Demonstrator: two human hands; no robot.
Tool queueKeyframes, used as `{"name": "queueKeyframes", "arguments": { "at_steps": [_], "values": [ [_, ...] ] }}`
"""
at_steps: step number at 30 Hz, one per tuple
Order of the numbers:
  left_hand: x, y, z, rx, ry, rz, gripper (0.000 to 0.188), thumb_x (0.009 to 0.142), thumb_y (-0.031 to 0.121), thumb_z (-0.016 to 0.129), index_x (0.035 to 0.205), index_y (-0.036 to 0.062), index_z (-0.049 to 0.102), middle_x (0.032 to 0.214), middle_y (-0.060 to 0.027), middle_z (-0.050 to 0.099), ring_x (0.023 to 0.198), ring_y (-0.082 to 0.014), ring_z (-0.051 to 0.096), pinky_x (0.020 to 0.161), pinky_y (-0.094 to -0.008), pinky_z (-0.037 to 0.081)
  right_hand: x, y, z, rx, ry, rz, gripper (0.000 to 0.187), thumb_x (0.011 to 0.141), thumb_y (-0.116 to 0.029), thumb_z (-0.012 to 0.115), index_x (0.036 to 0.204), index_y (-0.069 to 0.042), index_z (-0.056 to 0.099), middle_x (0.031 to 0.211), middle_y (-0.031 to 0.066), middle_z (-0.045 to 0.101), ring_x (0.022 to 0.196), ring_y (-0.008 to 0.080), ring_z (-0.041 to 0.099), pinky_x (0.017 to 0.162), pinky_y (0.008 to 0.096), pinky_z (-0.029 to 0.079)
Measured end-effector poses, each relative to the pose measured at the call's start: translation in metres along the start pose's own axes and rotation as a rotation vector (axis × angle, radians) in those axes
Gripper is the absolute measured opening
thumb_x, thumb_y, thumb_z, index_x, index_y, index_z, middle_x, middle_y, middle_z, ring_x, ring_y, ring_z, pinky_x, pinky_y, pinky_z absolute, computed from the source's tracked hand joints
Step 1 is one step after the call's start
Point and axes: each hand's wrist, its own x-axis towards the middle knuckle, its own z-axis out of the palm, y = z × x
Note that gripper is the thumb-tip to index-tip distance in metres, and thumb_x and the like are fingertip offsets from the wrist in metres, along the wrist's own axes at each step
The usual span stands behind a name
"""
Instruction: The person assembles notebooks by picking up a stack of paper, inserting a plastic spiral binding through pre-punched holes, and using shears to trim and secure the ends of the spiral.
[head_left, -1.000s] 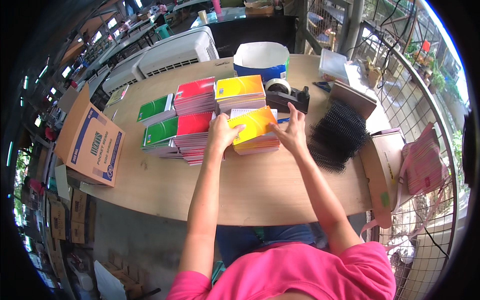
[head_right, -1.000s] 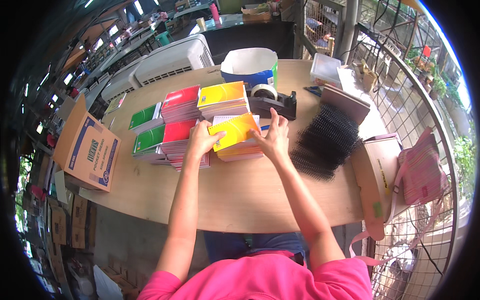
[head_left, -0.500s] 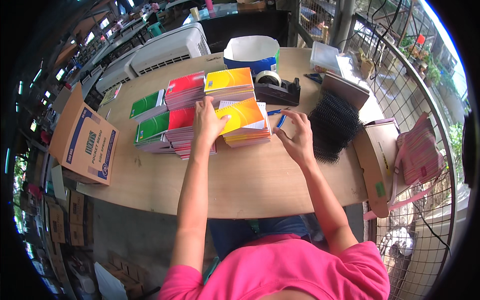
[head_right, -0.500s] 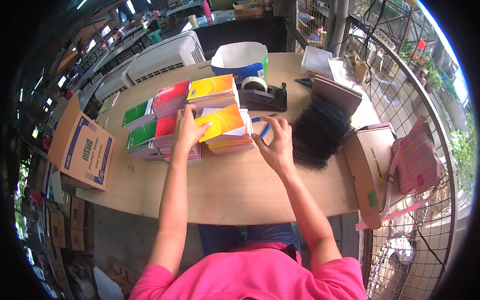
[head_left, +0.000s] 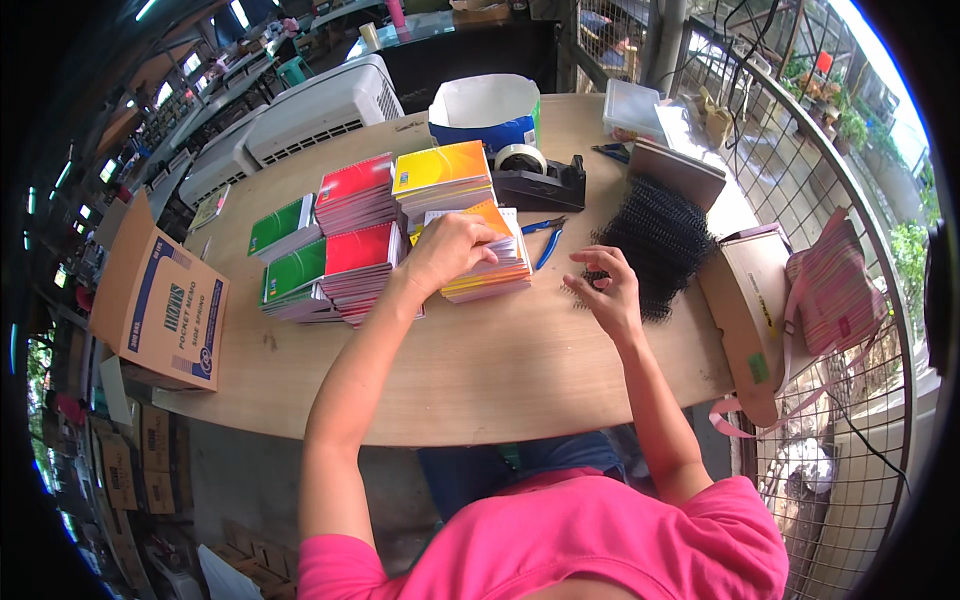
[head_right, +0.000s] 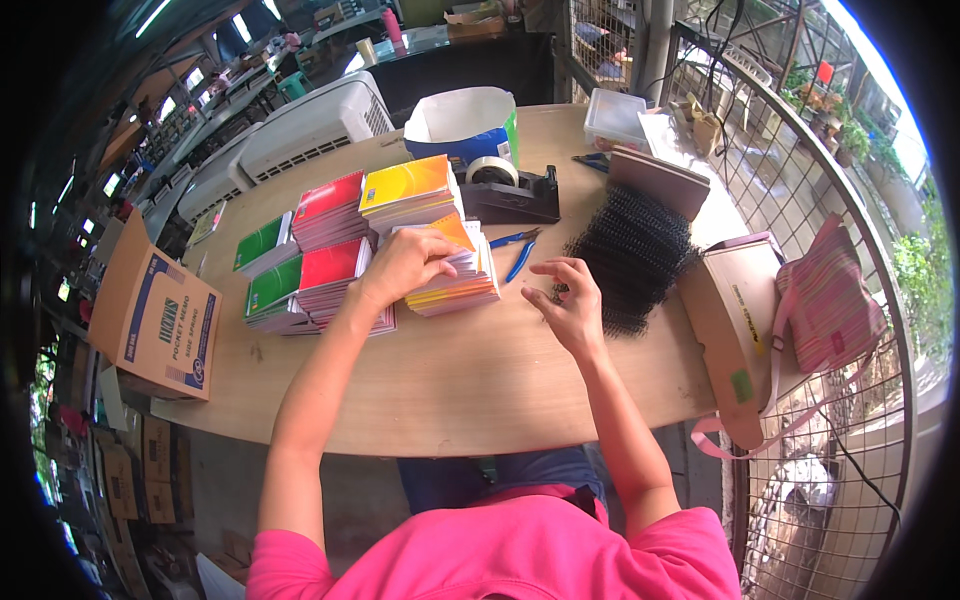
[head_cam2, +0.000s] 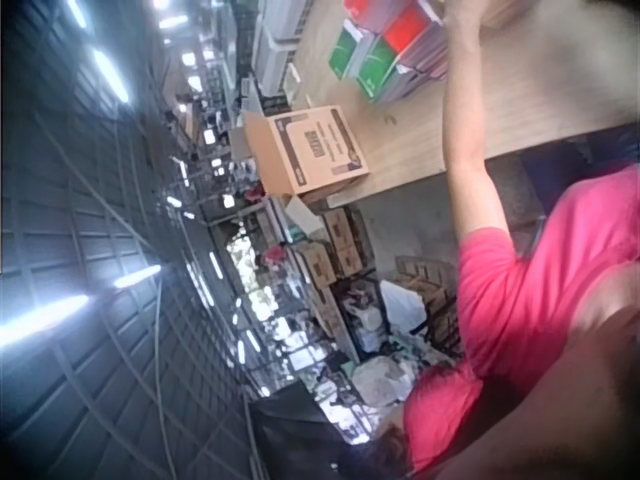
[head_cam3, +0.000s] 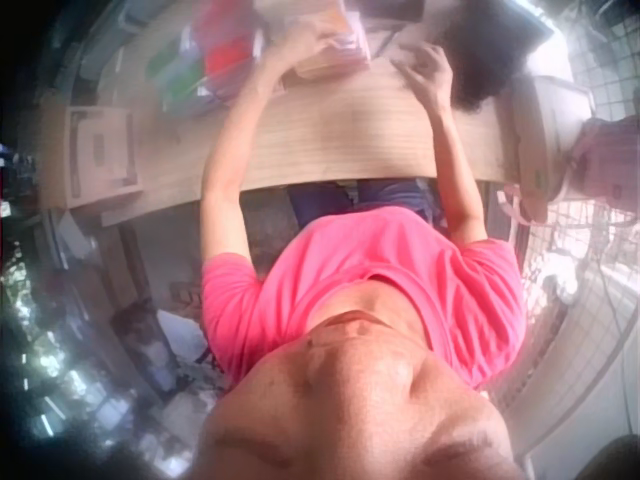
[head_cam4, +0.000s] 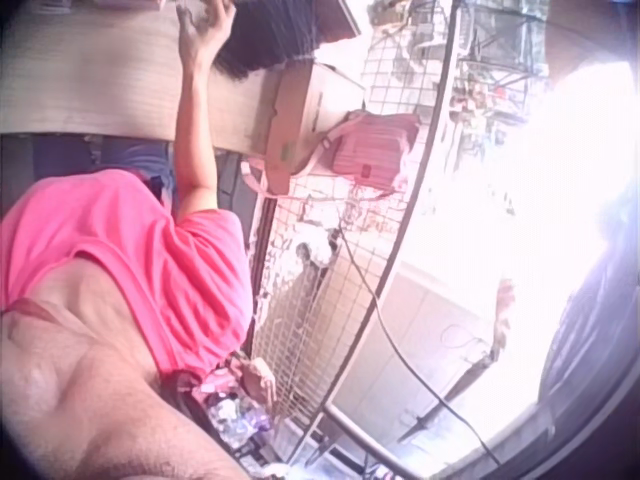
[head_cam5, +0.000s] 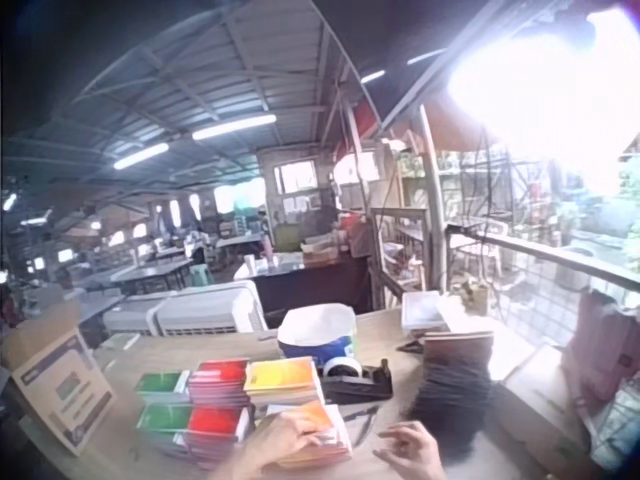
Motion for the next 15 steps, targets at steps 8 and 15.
{"name": "queueKeyframes", "arguments": {
  "at_steps": [8,15],
  "values": [
    [0.001,0.003,-0.004,0.026,0.019,0.087,0.029,0.077,0.016,0.081,0.105,0.0086,0.077,0.096,-0.0093,0.073,0.090,-0.0287,0.070,0.082,-0.0395,0.055,-0.009,0.001,-0.002,0.091,-0.075,0.023,0.033,0.079,-0.020,0.084,0.109,-0.012,0.075,0.107,0.0018,0.066,0.092,0.0160,0.060,0.077,0.0314,0.051],
    [0.003,0.014,-0.005,0.055,-0.010,0.089,0.038,0.081,0.012,0.077,0.119,0.0161,0.073,0.109,-0.0130,0.068,0.098,-0.0327,0.067,0.086,-0.0421,0.056,-0.008,-0.005,0.000,0.147,-0.171,0.059,0.026,0.086,-0.013,0.080,0.109,-0.005,0.074,0.103,0.0006,0.061,0.093,0.0097,0.057,0.071,0.0225,0.048]
  ]
}}
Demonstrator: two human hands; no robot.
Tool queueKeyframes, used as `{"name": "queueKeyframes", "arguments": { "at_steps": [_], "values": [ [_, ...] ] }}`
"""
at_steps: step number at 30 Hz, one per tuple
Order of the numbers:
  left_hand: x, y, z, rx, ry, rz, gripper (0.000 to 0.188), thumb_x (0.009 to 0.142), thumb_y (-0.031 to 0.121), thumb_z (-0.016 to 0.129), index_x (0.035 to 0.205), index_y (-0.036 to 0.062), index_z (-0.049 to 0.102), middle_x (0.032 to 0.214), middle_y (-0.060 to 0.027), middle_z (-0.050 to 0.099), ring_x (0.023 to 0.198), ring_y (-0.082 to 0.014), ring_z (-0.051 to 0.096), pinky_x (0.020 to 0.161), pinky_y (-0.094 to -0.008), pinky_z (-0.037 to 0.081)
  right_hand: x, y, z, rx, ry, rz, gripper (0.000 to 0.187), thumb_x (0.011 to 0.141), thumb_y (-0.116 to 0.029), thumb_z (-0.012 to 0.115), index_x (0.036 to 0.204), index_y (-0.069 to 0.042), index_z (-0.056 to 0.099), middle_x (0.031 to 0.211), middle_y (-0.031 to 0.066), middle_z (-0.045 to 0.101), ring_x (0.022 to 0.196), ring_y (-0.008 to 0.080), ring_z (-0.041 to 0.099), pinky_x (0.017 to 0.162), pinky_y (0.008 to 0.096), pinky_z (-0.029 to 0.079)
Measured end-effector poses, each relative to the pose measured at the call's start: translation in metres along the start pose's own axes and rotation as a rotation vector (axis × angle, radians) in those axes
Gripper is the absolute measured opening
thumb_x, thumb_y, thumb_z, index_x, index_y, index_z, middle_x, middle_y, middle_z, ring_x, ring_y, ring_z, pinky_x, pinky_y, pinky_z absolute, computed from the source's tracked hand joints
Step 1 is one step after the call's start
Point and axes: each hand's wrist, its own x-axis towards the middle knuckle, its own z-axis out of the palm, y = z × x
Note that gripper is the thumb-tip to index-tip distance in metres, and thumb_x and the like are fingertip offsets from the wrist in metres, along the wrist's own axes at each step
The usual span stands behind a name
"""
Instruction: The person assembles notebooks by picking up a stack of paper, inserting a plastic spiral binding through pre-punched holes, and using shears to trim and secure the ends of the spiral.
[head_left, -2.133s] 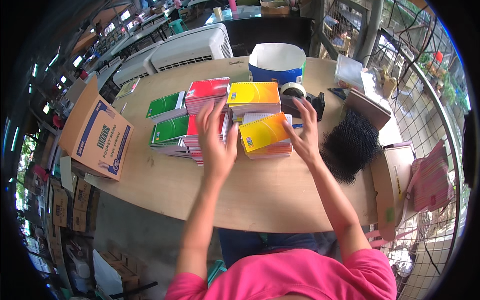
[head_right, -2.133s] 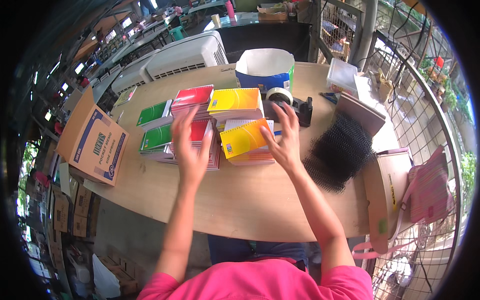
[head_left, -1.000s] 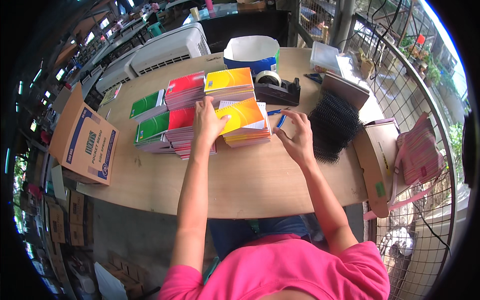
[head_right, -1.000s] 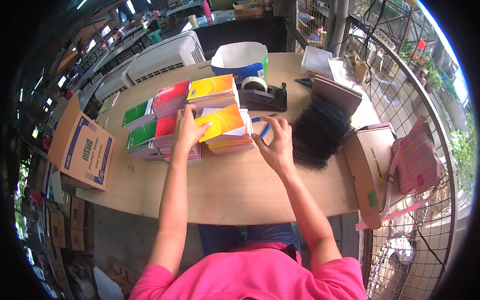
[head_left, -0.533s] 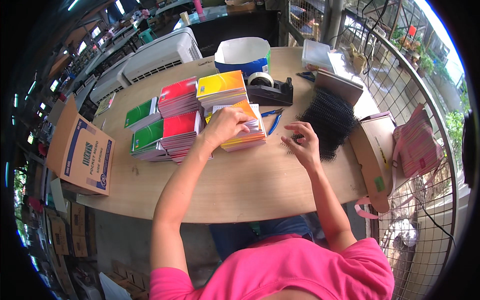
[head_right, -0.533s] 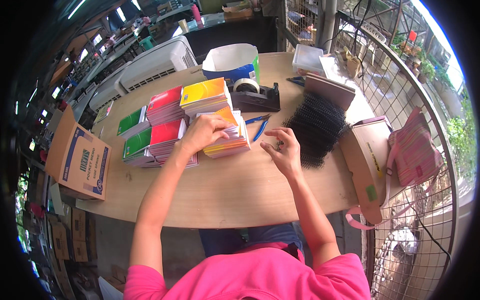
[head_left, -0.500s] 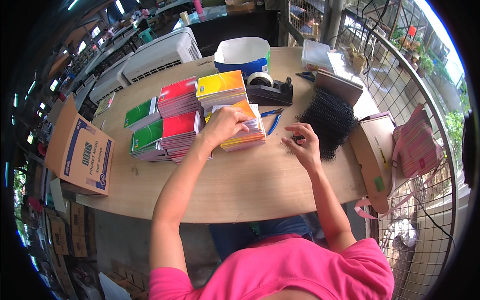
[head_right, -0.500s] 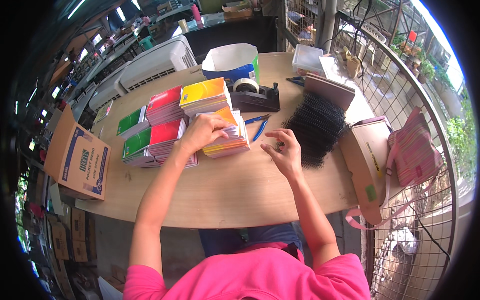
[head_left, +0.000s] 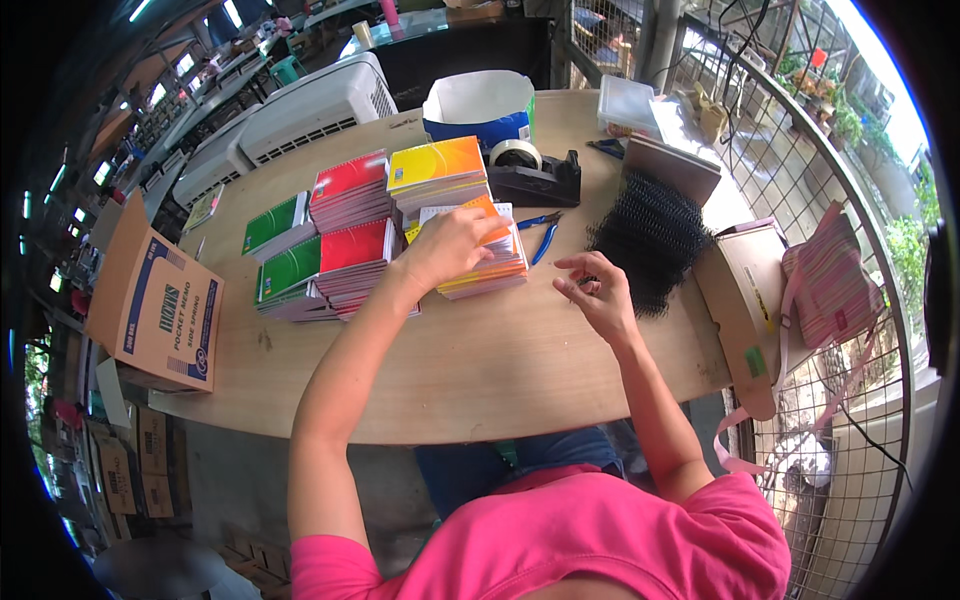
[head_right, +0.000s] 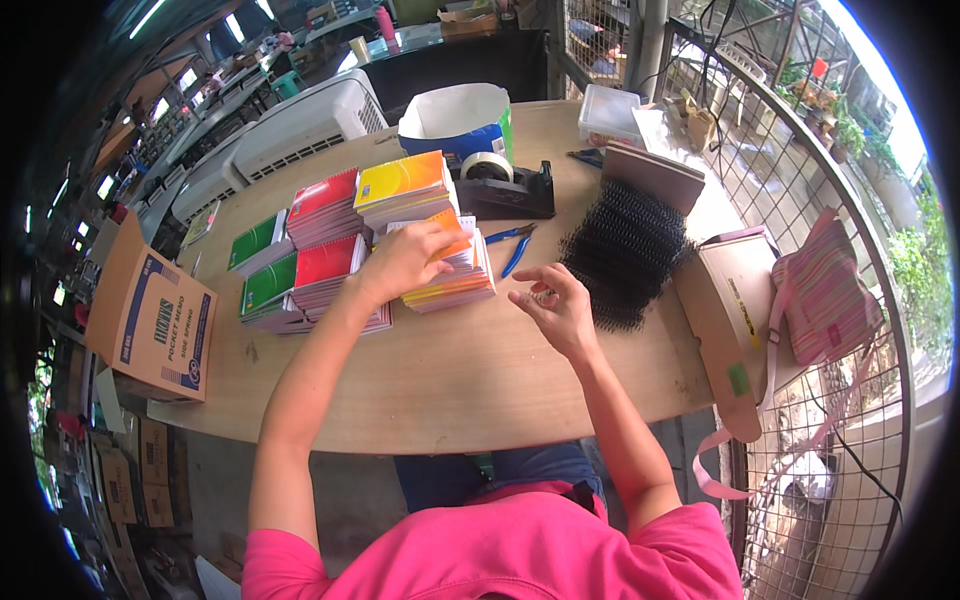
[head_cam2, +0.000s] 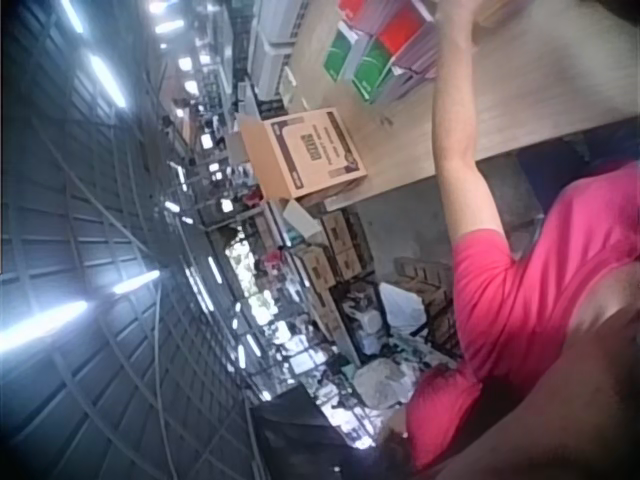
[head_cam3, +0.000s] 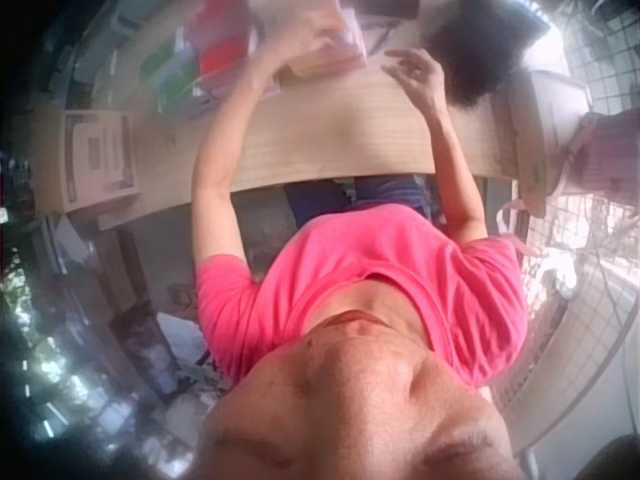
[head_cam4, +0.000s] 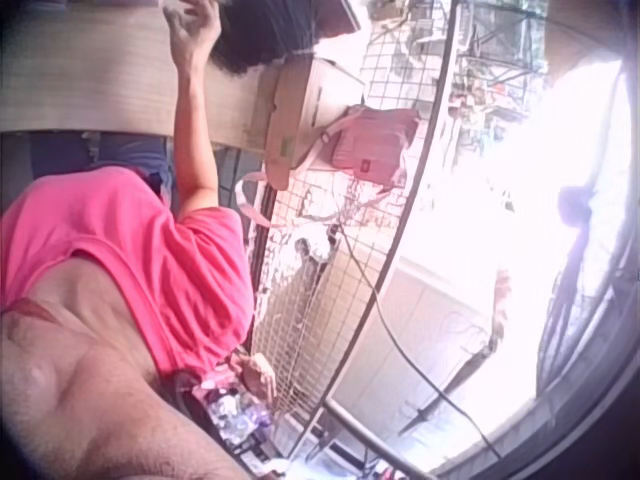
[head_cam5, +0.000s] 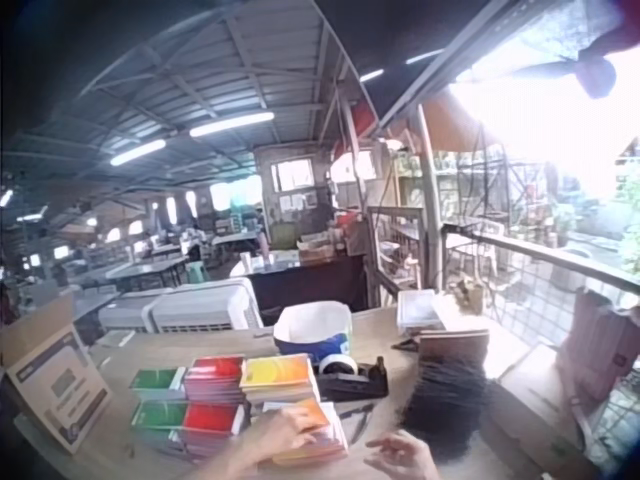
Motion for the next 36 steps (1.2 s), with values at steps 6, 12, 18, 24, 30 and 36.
{"name": "queueKeyframes", "arguments": {
  "at_steps": [6,12,18,24,30,36],
  "values": [
    [-0.004,0.008,0.019,0.381,-0.047,0.118,0.045,0.085,0.004,0.067,0.125,0.0244,0.069,0.124,-0.0115,0.059,0.114,-0.0342,0.059,0.090,-0.0454,0.056,0.024,0.005,-0.011,0.010,0.162,-0.099,0.020,0.084,-0.010,0.079,0.103,-0.004,0.076,0.093,0.0038,0.065,0.078,0.0095,0.063,0.064,0.0244,0.049],
    [-0.003,0.000,0.011,0.068,0.047,0.128,0.035,0.082,0.000,0.065,0.112,0.0169,0.074,0.111,-0.0068,0.066,0.105,-0.0305,0.065,0.090,-0.0423,0.056,0.058,-0.010,-0.056,0.101,0.331,-0.122,0.019,0.091,-0.011,0.075,0.109,-0.004,0.073,0.097,0.0008,0.072,0.085,0.0082,0.064,0.076,0.0256,0.052],
    [0.003,-0.005,0.005,-0.067,0.039,0.132,0.031,0.080,-0.001,0.069,0.107,0.0138,0.075,0.106,-0.0049,0.069,0.099,-0.0283,0.067,0.087,-0.0409,0.056,0.050,-0.008,-0.062,0.020,0.224,-0.022,0.021,0.091,-0.010,0.074,0.111,-0.003,0.073,0.096,-0.0003,0.071,0.087,0.0063,0.063,0.078,0.0247,0.050],
    [-0.004,-0.001,0.004,0.022,0.033,0.077,0.035,0.078,0.000,0.072,0.110,0.0158,0.074,0.111,-0.0039,0.067,0.102,-0.0289,0.065,0.090,-0.0409,0.055,0.206,0.009,-0.096,-0.648,0.317,-0.296,0.020,0.081,-0.008,0.071,0.100,-0.007,0.076,0.094,0.0140,0.074,0.087,0.0298,0.072,0.082,0.0381,0.057],
    [0.012,0.013,0.012,0.090,0.093,0.144,0.029,0.083,0.006,0.065,0.110,0.0155,0.072,0.112,-0.0094,0.065,0.101,-0.0327,0.065,0.088,-0.0410,0.057,0.366,0.127,-0.139,-1.619,-0.120,0.054,0.033,0.089,-0.023,0.061,0.117,-0.011,0.073,0.132,0.0102,0.065,0.129,0.0294,0.055,0.097,0.0474,0.048],
    [-0.020,0.001,0.015,0.157,-0.029,-0.038,0.041,0.083,0.004,0.061,0.119,0.0205,0.071,0.119,-0.0079,0.060,0.103,-0.0313,0.063,0.090,-0.0410,0.056,0.376,0.173,-0.056,-1.554,-0.251,0.243,0.039,0.096,-0.027,0.057,0.132,-0.017,0.066,0.149,0.0094,0.052,0.148,0.0330,0.032,0.105,0.0628,0.035]
  ]
}}
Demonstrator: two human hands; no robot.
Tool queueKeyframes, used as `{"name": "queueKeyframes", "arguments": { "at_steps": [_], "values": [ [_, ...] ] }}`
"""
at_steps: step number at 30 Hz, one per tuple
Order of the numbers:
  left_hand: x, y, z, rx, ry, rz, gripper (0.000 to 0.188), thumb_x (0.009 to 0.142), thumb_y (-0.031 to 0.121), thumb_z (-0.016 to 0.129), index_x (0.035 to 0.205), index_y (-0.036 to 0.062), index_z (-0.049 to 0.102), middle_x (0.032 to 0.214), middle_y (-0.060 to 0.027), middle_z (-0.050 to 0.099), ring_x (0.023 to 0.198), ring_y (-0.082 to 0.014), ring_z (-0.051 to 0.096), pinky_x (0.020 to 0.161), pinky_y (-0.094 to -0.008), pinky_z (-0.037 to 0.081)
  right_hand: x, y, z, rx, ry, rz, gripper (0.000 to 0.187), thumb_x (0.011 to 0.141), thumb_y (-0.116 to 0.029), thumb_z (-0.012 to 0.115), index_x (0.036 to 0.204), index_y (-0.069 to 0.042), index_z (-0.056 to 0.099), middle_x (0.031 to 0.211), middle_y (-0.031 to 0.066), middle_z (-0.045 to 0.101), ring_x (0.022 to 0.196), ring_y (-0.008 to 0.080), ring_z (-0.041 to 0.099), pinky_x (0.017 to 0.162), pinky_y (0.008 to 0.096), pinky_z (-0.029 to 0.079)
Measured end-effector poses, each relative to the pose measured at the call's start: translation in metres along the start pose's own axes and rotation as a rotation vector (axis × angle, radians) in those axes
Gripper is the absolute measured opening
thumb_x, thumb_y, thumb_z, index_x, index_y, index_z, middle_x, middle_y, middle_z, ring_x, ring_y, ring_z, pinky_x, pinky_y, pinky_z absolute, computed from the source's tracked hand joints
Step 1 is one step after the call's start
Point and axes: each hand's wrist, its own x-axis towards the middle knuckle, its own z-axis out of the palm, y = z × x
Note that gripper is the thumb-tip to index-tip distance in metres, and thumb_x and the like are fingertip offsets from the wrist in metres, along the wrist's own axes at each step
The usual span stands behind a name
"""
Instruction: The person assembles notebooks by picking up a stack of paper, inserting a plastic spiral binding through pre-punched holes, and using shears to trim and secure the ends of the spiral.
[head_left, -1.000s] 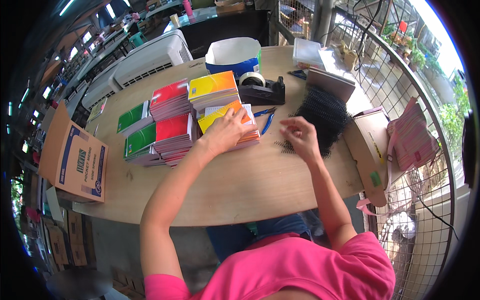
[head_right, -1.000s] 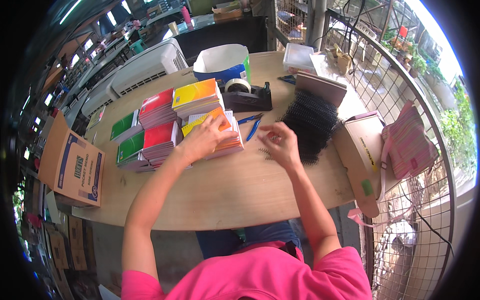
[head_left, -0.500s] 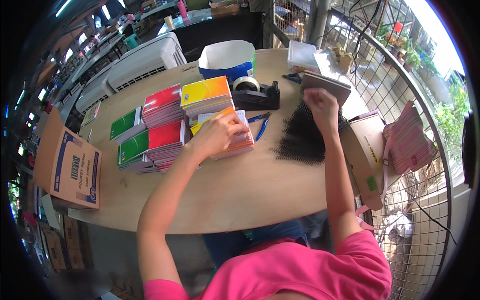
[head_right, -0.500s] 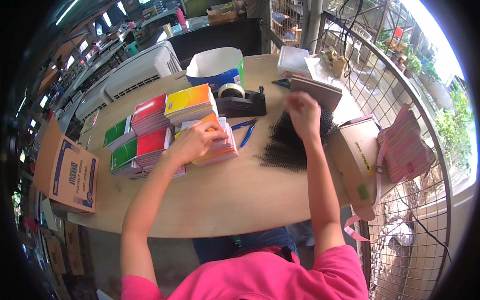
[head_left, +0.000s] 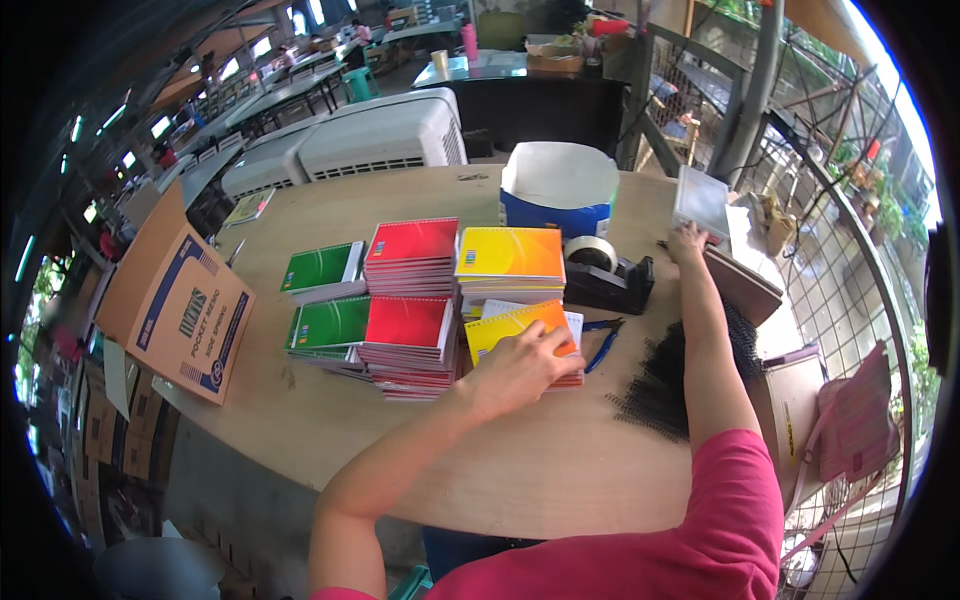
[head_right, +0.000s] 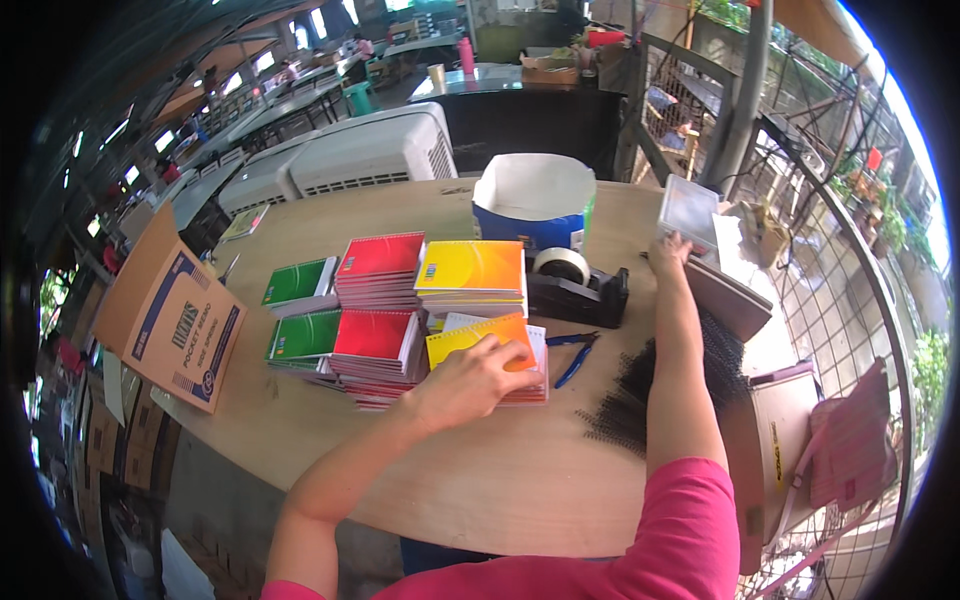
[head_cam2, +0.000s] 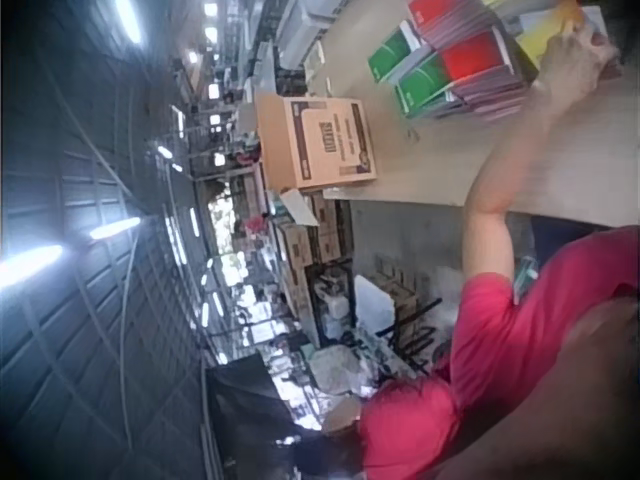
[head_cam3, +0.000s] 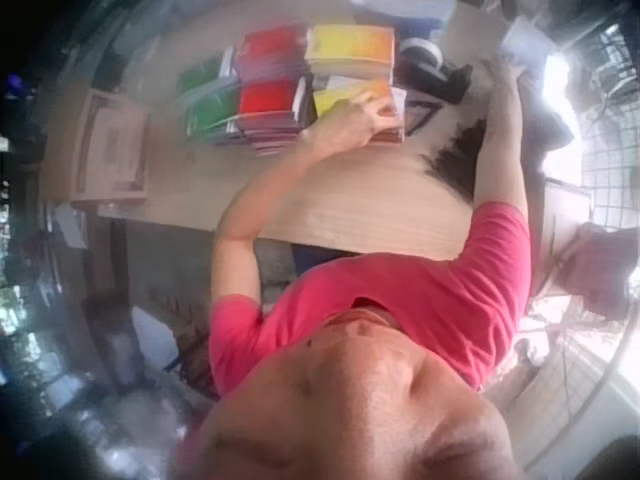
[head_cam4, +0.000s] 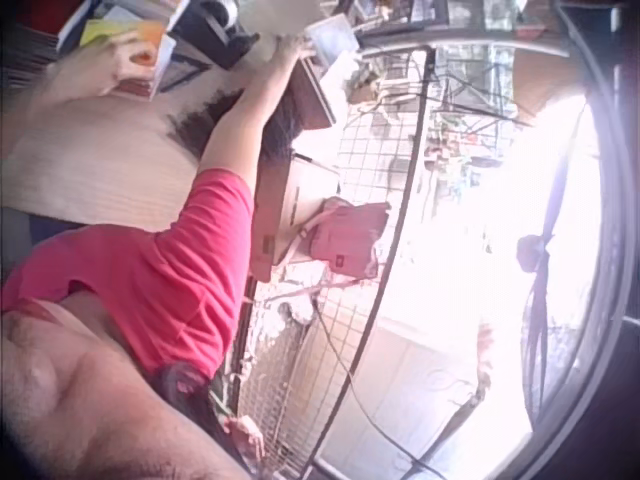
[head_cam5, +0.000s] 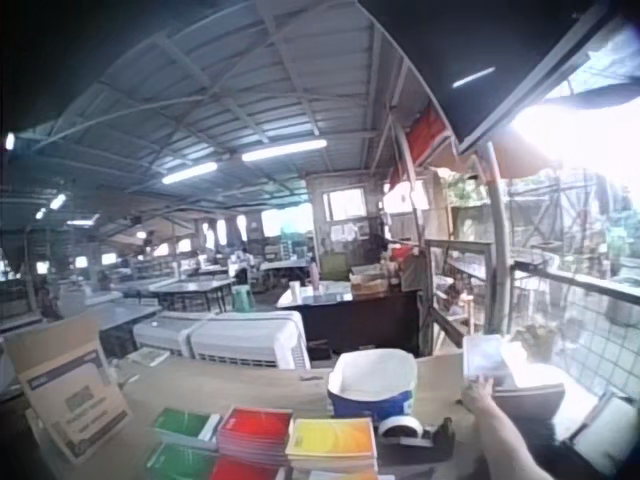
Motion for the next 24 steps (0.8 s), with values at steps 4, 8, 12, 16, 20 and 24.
{"name": "queueKeyframes", "arguments": {
  "at_steps": [4,8,12,16,20,24],
  "values": [
    [0.000,0.001,0.002,-0.030,0.039,0.024,0.043,0.083,0.003,0.061,0.121,0.0199,0.070,0.118,-0.0089,0.060,0.102,-0.0300,0.062,0.085,-0.0405,0.059,0.008,0.008,-0.022,0.458,0.200,0.197,0.036,0.094,-0.026,0.053,0.122,-0.008,0.067,0.132,0.0233,0.061,0.125,0.0362,0.058,0.102,0.0574,0.045],
    [0.008,0.005,0.003,-0.038,0.084,0.063,0.032,0.084,0.006,0.063,0.114,0.0161,0.070,0.116,-0.0100,0.059,0.103,-0.0302,0.062,0.081,-0.0397,0.061,-0.013,0.007,-0.121,1.292,0.736,-0.146,0.011,0.094,-0.014,0.058,0.096,-0.004,0.060,0.080,0.0138,0.067,0.075,0.0232,0.067,0.063,0.0395,0.049],
    [-0.012,-0.004,0.013,-0.031,0.104,0.006,0.026,0.085,0.011,0.066,0.111,0.0158,0.069,0.115,-0.0098,0.057,0.101,-0.0304,0.061,0.079,-0.0429,0.059,-0.160,-0.156,-0.264,0.965,0.910,-0.942,0.030,0.087,-0.001,0.068,0.117,-0.006,0.067,0.111,0.0104,0.070,0.104,0.0259,0.066,0.090,0.0363,0.053],
    [0.000,0.003,0.018,-0.061,0.188,0.051,0.026,0.083,0.017,0.071,0.108,0.0145,0.068,0.115,-0.0117,0.053,0.103,-0.0334,0.059,0.077,-0.0448,0.057,-0.173,-0.258,-0.290,0.797,0.719,-1.311,0.020,0.083,-0.006,0.072,0.103,-0.004,0.071,0.101,0.0136,0.071,0.097,0.0324,0.064,0.087,0.0430,0.052],
    [0.018,0.005,0.032,-0.008,0.326,0.139,0.026,0.082,0.019,0.072,0.107,0.0195,0.066,0.114,-0.0092,0.053,0.103,-0.0313,0.057,0.077,-0.0447,0.056,-0.163,-0.263,-0.262,0.567,0.551,-1.386,0.031,0.079,-0.012,0.078,0.109,-0.008,0.072,0.102,0.0147,0.069,0.095,0.0331,0.068,0.086,0.0417,0.054],
    [0.009,-0.012,0.024,-0.143,0.234,0.102,0.022,0.083,0.021,0.074,0.104,0.0196,0.068,0.107,-0.0059,0.060,0.098,-0.0304,0.063,0.083,-0.0430,0.055,-0.206,-0.227,-0.262,1.001,0.716,-1.198,0.037,0.079,-0.019,0.082,0.115,-0.011,0.074,0.109,0.0137,0.066,0.094,0.0265,0.068,0.087,0.0372,0.056]
  ]
}}
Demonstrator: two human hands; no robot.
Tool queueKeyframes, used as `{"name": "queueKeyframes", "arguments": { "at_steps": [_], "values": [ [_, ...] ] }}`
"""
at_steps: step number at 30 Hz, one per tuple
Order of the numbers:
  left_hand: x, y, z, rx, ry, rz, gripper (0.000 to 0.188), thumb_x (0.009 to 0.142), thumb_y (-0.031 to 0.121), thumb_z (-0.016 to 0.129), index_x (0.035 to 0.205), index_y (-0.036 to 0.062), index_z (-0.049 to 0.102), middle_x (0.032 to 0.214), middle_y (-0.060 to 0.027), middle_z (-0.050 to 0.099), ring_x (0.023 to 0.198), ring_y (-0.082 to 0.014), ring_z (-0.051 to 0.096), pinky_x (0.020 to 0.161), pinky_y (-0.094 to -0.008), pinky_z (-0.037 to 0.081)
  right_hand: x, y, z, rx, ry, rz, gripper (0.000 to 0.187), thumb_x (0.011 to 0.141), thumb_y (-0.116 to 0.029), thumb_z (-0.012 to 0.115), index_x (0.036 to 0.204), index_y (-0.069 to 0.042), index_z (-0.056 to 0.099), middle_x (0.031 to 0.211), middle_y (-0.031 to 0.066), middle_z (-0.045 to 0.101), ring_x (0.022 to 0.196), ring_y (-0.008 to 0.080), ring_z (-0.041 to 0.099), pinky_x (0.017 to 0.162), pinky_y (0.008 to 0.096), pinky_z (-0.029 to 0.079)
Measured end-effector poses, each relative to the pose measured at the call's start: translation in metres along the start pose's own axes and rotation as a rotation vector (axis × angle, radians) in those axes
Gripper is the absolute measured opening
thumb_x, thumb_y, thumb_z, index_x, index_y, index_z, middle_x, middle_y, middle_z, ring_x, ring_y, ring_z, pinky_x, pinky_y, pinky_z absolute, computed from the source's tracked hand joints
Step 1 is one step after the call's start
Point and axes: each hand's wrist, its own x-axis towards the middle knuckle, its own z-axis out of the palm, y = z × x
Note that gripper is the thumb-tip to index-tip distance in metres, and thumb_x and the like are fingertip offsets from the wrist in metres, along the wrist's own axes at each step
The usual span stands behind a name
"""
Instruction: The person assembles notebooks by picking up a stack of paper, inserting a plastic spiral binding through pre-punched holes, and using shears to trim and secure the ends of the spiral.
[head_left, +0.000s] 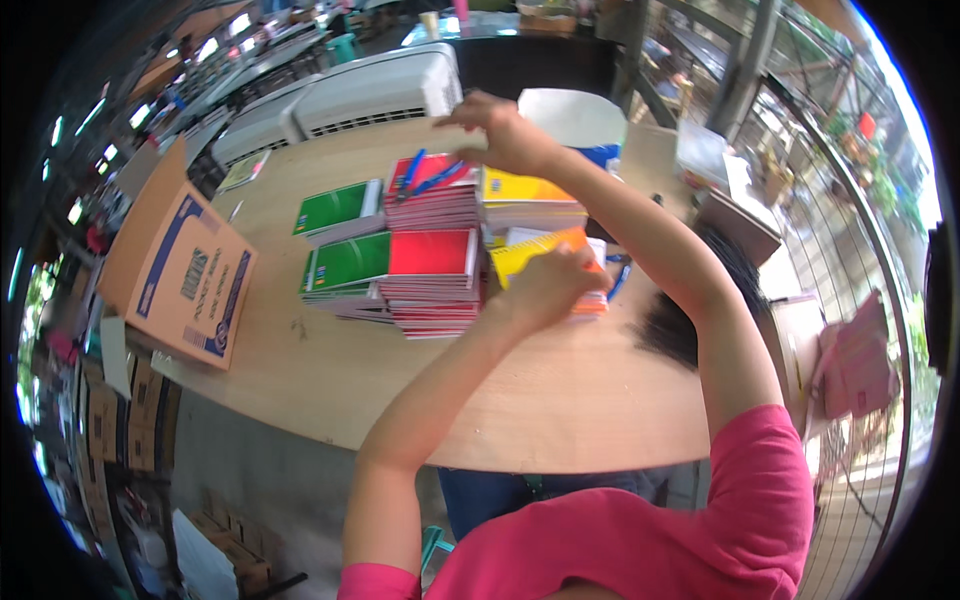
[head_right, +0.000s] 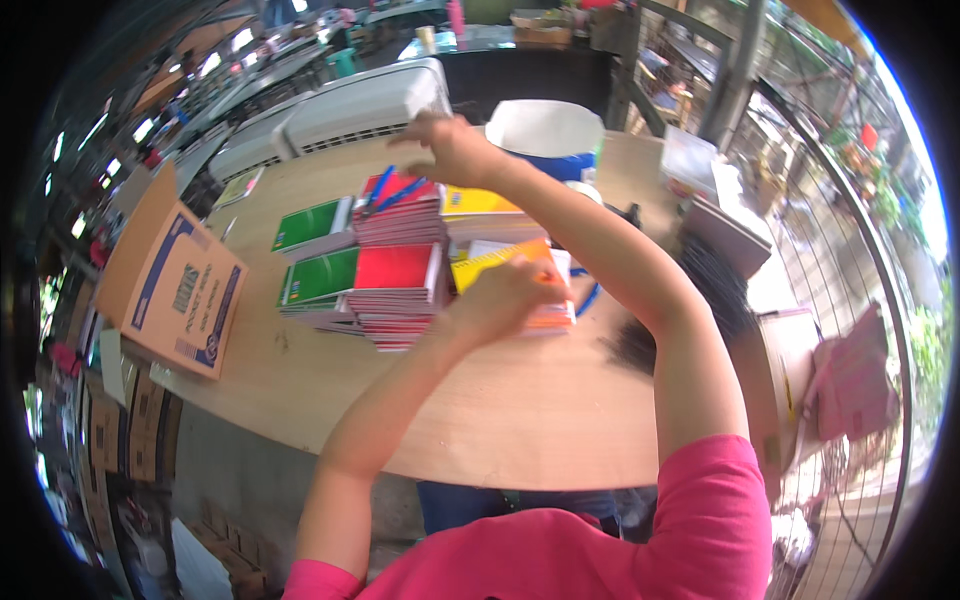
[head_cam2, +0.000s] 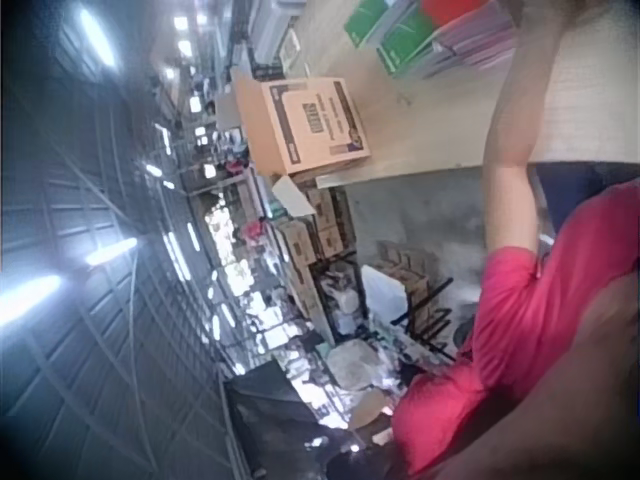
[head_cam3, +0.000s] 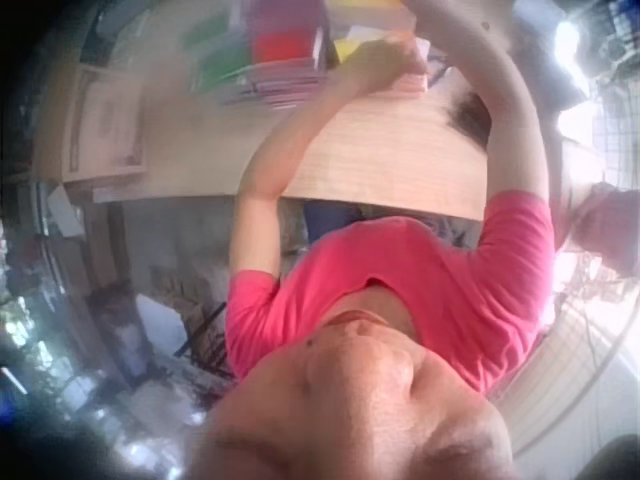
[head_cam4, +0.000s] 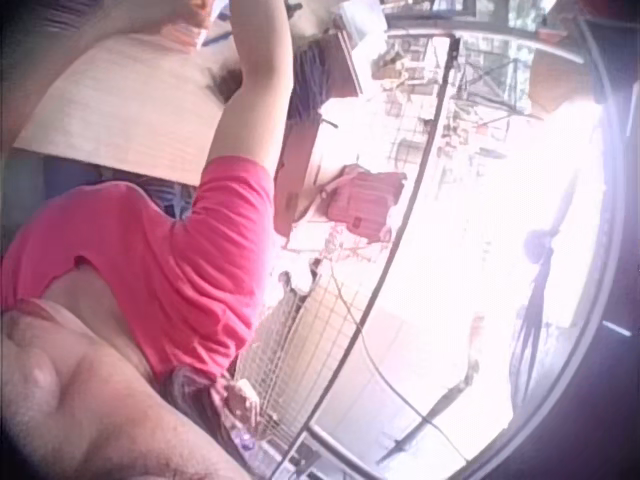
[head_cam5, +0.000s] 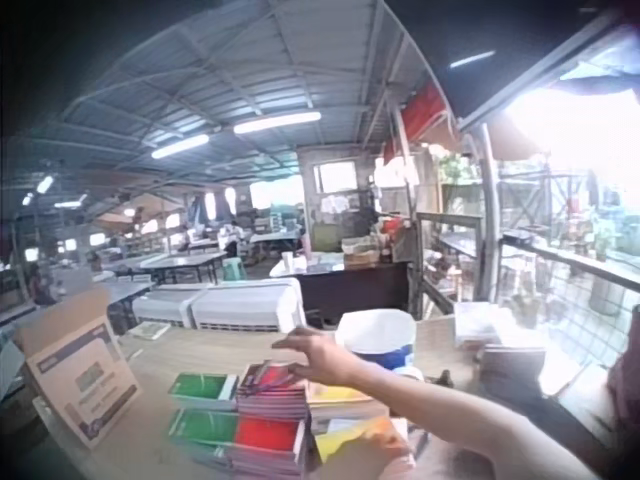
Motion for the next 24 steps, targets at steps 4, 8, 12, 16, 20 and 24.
{"name": "queueKeyframes", "arguments": {
  "at_steps": [4,8,12,16,20,24],
  "values": [
    [0.005,0.000,-0.021,-0.037,-0.092,-0.038,0.020,0.085,0.013,0.072,0.105,0.0165,0.075,0.105,-0.0050,0.068,0.098,-0.0270,0.068,0.086,-0.0407,0.055,-0.073,-0.056,-0.094,0.198,0.180,0.335,0.030,0.087,-0.018,0.078,0.114,-0.007,0.073,0.111,0.0103,0.070,0.095,0.0163,0.068,0.087,0.0330,0.055],
    [0.019,0.000,-0.027,-0.138,-0.145,0.012,0.030,0.079,0.006,0.075,0.108,0.0146,0.074,0.107,-0.0051,0.068,0.098,-0.0268,0.068,0.088,-0.0401,0.055,-0.194,-0.094,-0.141,0.213,0.336,0.623,0.023,0.093,-0.015,0.073,0.110,0.001,0.073,0.097,0.0050,0.073,0.091,0.0096,0.065,0.086,0.0280,0.053],
    [0.026,0.003,-0.036,-0.155,-0.201,0.018,0.034,0.077,0.000,0.074,0.108,0.0118,0.073,0.108,-0.0057,0.068,0.101,-0.0278,0.068,0.089,-0.0400,0.055,-0.285,-0.108,-0.116,0.547,0.440,0.891,0.022,0.093,-0.015,0.074,0.108,0.002,0.073,0.090,0.0023,0.071,0.080,0.0068,0.061,0.073,0.0243,0.050],
    [0.023,0.003,-0.036,-0.129,-0.226,0.048,0.033,0.076,-0.001,0.074,0.106,0.0110,0.073,0.108,-0.0068,0.068,0.100,-0.0285,0.068,0.089,-0.0397,0.055,-0.306,-0.115,-0.074,0.749,0.381,0.992,0.023,0.093,-0.013,0.074,0.108,0.005,0.072,0.086,0.0019,0.069,0.075,0.0060,0.060,0.069,0.0225,0.050],
    [0.025,0.009,-0.034,-0.087,-0.239,0.038,0.029,0.077,0.002,0.074,0.104,0.0106,0.072,0.107,-0.0065,0.067,0.101,-0.0288,0.066,0.090,-0.0411,0.055,-0.292,-0.114,-0.053,0.702,0.317,1.024,0.023,0.093,-0.013,0.074,0.108,0.005,0.072,0.086,0.0026,0.069,0.073,0.0054,0.060,0.066,0.0219,0.050],
    [0.030,0.014,-0.030,0.047,-0.236,0.076,0.029,0.080,0.007,0.073,0.108,0.0115,0.069,0.112,-0.0073,0.065,0.106,-0.0302,0.064,0.091,-0.0425,0.054,-0.282,-0.097,-0.049,0.490,0.348,1.057,0.018,0.090,-0.009,0.072,0.104,0.001,0.075,0.080,0.0050,0.071,0.072,0.0075,0.064,0.064,0.0247,0.053]
  ]
}}
